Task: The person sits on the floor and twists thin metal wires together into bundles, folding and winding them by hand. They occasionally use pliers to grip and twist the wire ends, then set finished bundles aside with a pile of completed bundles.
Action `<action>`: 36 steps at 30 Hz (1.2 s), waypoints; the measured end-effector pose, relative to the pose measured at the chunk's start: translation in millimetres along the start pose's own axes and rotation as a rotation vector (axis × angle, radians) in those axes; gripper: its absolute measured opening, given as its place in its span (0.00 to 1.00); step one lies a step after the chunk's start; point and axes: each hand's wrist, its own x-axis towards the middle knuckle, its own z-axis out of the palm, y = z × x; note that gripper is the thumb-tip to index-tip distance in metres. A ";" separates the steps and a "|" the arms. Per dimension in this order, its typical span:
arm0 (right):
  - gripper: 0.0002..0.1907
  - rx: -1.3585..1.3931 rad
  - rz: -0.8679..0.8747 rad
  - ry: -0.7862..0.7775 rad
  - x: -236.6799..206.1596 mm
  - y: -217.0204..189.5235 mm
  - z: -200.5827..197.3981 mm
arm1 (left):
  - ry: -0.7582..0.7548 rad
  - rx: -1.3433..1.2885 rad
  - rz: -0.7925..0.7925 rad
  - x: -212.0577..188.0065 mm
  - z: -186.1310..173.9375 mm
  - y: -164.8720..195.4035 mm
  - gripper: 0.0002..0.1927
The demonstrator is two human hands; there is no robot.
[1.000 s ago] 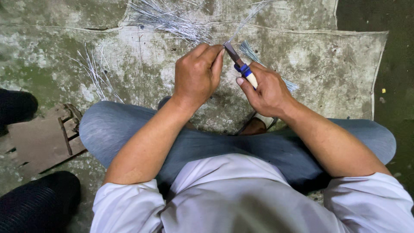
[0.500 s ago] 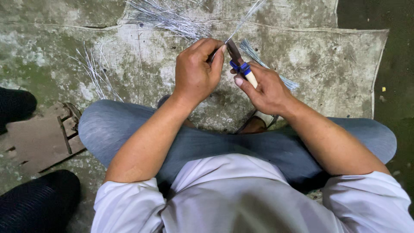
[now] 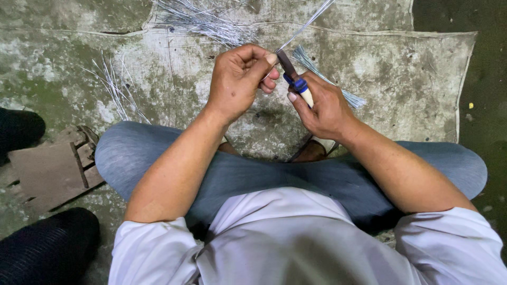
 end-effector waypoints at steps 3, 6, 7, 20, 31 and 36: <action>0.08 -0.026 -0.052 0.036 0.0 2.6 1.0 | -0.036 -0.144 -0.070 -0.7 -1.8 -1.2 0.07; 0.09 -0.079 -0.122 0.076 -0.7 4.7 2.1 | -0.094 -0.270 -0.150 -2.2 -6.2 -1.9 0.08; 0.09 -0.093 -0.134 0.088 -1.1 5.3 2.5 | -0.124 -0.325 -0.169 -2.3 -7.6 -1.7 0.08; 0.11 -0.097 -0.130 0.123 -0.3 6.8 -4.5 | 0.245 1.234 0.858 -19.9 17.0 29.3 0.11; 0.15 -0.166 -0.020 0.047 -0.8 -3.7 -3.2 | 0.146 1.550 0.837 -15.4 14.2 12.4 0.14; 0.12 0.071 0.202 -0.129 3.8 -1.8 -11.1 | 0.143 1.456 0.825 -16.1 12.9 15.6 0.15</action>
